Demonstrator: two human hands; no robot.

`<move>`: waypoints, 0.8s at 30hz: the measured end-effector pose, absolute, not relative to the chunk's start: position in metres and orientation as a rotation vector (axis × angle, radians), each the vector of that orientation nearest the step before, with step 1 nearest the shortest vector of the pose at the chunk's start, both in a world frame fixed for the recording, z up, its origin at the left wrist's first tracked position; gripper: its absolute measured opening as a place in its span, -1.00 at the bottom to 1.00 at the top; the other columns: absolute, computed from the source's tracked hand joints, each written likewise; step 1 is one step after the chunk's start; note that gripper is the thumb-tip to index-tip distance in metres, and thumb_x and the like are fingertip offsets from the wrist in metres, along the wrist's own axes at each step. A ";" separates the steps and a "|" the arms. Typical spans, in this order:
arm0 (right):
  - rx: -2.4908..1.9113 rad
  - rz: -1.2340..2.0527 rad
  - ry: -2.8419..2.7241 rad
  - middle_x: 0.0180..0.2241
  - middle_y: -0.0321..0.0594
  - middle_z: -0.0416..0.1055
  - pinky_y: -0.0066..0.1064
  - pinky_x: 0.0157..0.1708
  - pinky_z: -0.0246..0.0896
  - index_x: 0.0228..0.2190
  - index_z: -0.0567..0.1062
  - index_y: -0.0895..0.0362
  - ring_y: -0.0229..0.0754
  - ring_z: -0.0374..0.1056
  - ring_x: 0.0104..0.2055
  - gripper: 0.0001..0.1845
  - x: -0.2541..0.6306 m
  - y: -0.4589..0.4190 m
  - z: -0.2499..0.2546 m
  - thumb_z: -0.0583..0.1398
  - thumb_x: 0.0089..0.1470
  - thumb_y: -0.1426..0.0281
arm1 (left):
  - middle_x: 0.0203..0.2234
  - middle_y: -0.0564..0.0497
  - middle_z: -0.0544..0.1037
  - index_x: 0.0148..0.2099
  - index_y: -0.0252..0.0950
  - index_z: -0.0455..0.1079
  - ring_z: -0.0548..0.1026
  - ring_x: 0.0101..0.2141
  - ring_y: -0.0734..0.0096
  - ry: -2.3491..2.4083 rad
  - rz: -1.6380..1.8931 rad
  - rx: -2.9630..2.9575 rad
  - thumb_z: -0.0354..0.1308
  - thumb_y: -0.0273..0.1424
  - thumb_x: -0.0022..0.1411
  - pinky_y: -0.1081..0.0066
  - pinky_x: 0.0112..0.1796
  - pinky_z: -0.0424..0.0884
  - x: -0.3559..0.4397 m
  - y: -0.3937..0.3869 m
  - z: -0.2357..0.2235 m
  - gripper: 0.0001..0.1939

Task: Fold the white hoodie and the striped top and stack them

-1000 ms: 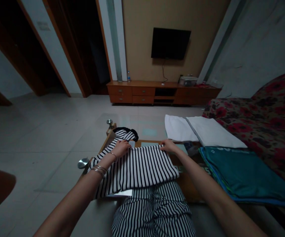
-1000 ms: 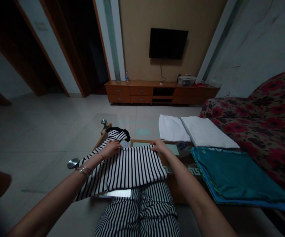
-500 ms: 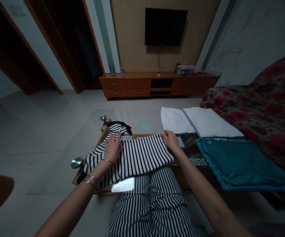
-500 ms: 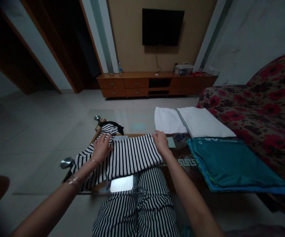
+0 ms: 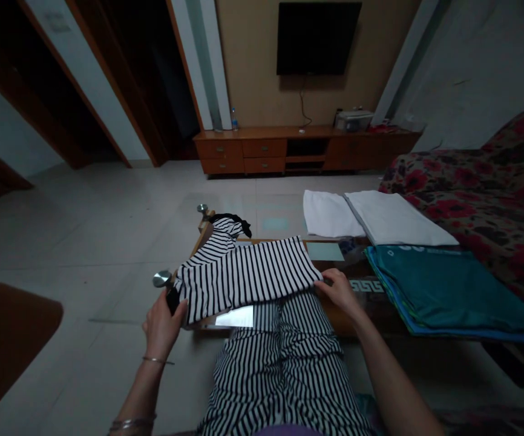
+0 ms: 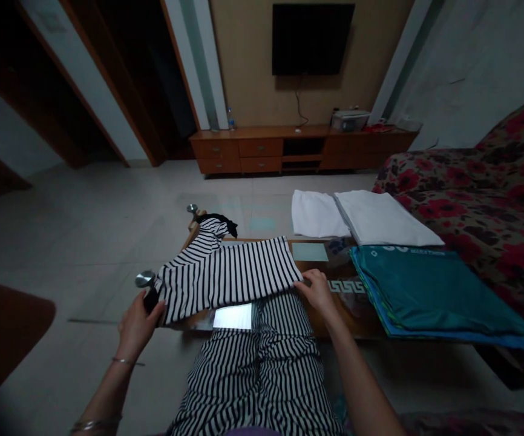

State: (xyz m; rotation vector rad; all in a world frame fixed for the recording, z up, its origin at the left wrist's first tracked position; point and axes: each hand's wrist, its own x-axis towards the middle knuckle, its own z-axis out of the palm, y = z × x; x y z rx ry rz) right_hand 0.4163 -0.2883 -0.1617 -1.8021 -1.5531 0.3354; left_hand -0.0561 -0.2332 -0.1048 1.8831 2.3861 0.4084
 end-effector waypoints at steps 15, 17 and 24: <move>-2.218 0.322 -1.710 -0.47 -0.17 0.42 -0.39 -0.41 0.06 -0.54 0.40 0.13 -0.17 0.32 -0.43 -0.66 0.411 -0.352 -0.145 0.10 0.13 0.17 | -0.14 -0.27 0.53 0.19 -0.40 0.19 0.50 -0.11 0.06 2.328 0.143 2.021 -0.01 -0.37 0.24 0.25 -0.16 0.40 -0.093 -0.211 -0.093 -0.52; -2.340 0.246 -1.645 -0.35 -0.08 0.47 -0.36 -0.38 0.11 -0.32 0.48 0.15 -0.10 0.38 -0.34 -0.72 0.405 -0.351 -0.124 0.10 0.15 0.21 | -0.06 -0.31 0.48 0.19 -0.40 0.22 0.43 -0.03 -0.01 2.421 0.205 2.133 -0.03 -0.37 0.25 0.16 -0.11 0.37 -0.080 -0.213 -0.084 -0.52; -1.806 -0.081 -2.057 0.18 -0.04 0.23 -0.14 0.17 0.00 0.08 0.38 0.13 0.04 0.09 0.24 -0.57 0.304 -0.266 -0.085 0.12 0.18 0.35 | 0.29 -0.11 0.14 0.24 -0.20 0.25 0.03 0.27 0.05 1.984 0.397 2.659 -0.13 -0.25 0.36 -0.05 0.16 0.05 0.022 -0.202 -0.087 -0.53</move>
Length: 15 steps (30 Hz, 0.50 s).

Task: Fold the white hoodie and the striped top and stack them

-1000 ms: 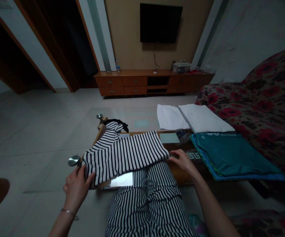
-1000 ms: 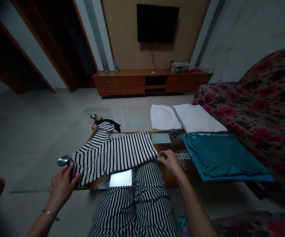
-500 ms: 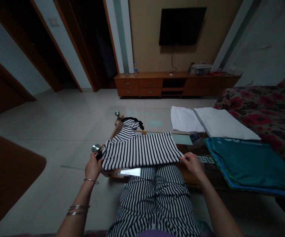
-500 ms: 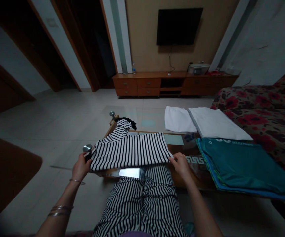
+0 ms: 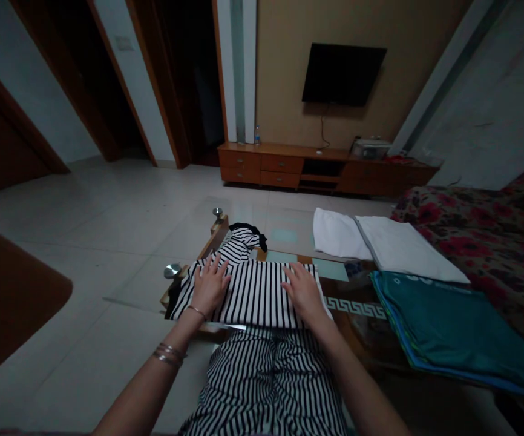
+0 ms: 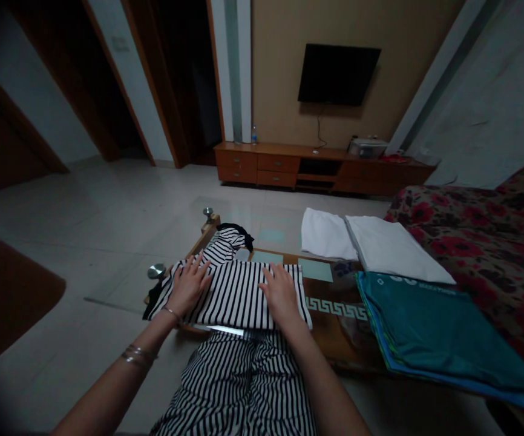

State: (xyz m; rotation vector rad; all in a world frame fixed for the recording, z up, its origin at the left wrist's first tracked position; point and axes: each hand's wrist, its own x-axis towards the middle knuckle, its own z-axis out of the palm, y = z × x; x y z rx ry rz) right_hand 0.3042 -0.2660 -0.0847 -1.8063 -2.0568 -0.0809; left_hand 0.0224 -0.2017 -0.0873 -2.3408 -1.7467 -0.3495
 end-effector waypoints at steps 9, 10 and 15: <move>-1.946 -0.112 -2.073 0.21 0.01 0.18 -0.13 0.21 -0.07 0.12 0.35 0.18 0.01 0.05 0.27 -0.54 0.336 -0.234 -0.158 0.03 0.25 0.29 | 0.28 -0.21 0.15 0.28 -0.30 0.18 0.03 0.28 -0.03 -1.828 -0.302 -2.341 -0.08 -0.09 0.32 -0.08 0.18 -0.03 -0.014 -0.194 -0.133 -0.40; -1.978 -0.126 -2.055 0.21 0.03 0.18 -0.13 0.20 -0.06 0.12 0.35 0.19 0.01 0.05 0.27 -0.54 0.345 -0.236 -0.159 0.02 0.25 0.29 | 0.28 -0.23 0.14 0.28 -0.33 0.18 0.02 0.28 -0.02 -1.844 -0.311 -2.334 -0.09 -0.09 0.32 -0.07 0.19 -0.04 -0.021 -0.194 -0.133 -0.39; -2.086 -0.157 -2.043 0.19 0.07 0.20 -0.17 0.15 0.04 0.09 0.35 0.23 -0.01 0.08 0.26 -0.54 0.356 -0.246 -0.148 -0.02 0.26 0.28 | 0.27 -0.32 0.13 0.27 -0.43 0.17 0.01 0.29 0.01 -1.907 -0.373 -2.294 -0.08 -0.11 0.32 -0.07 0.19 -0.05 -0.026 -0.191 -0.134 -0.38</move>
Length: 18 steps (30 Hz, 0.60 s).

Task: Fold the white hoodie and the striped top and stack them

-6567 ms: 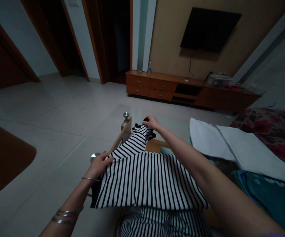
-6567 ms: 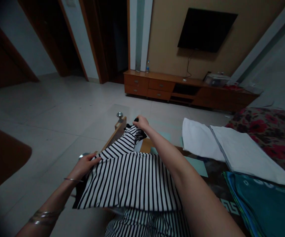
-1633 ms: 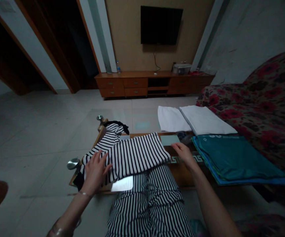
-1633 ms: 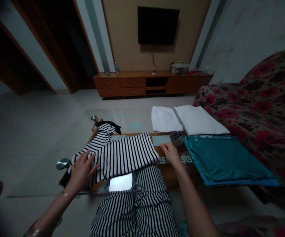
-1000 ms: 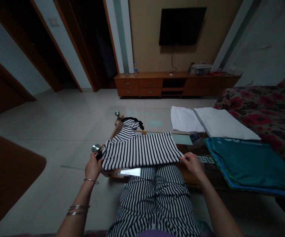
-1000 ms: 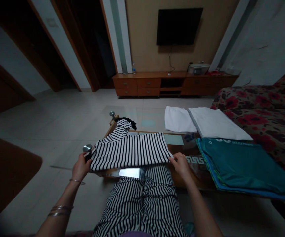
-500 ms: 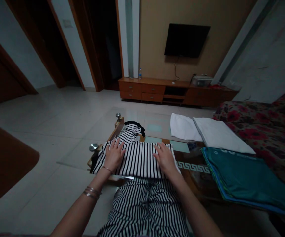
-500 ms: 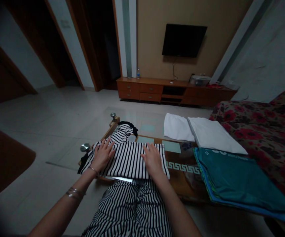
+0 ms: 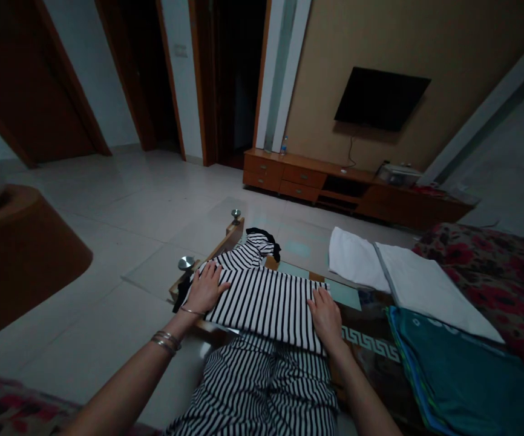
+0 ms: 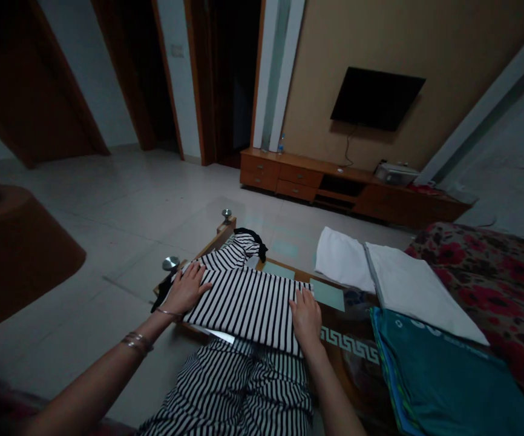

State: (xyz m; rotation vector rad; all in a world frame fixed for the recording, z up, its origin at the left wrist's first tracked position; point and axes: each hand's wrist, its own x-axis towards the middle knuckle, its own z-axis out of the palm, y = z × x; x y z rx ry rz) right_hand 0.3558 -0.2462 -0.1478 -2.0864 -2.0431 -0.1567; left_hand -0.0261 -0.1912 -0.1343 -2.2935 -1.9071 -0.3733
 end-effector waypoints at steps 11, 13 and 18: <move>-1.888 0.305 -2.288 0.01 0.09 0.41 -0.31 0.02 0.18 0.01 0.44 0.25 -0.02 0.32 0.08 -0.55 0.293 -0.102 -0.042 0.11 0.19 0.24 | 0.25 -0.22 0.20 0.19 -0.19 0.30 0.00 0.28 -0.09 -2.061 -0.469 -2.159 0.06 -0.12 0.26 -0.12 0.16 -0.05 -0.015 -0.193 -0.123 -0.49; -1.839 0.474 -2.242 0.04 0.05 0.39 -0.39 -0.01 0.21 0.06 0.39 0.26 -0.09 0.34 0.06 -0.52 0.263 -0.059 -0.038 0.10 0.20 0.24 | 0.25 -0.19 0.22 0.20 -0.19 0.30 0.00 0.28 -0.08 -2.039 -0.462 -2.163 0.05 -0.12 0.26 -0.13 0.17 -0.08 -0.017 -0.193 -0.125 -0.49; -1.869 0.473 -2.185 -0.03 0.10 0.43 -0.38 -0.13 0.28 0.02 0.41 0.30 -0.08 0.41 -0.06 -0.46 0.204 0.024 -0.044 0.17 0.11 0.19 | 0.26 -0.18 0.19 0.22 -0.21 0.28 0.01 0.28 -0.07 -2.006 -0.456 -2.135 0.04 -0.13 0.27 -0.14 0.19 -0.10 -0.021 -0.190 -0.133 -0.48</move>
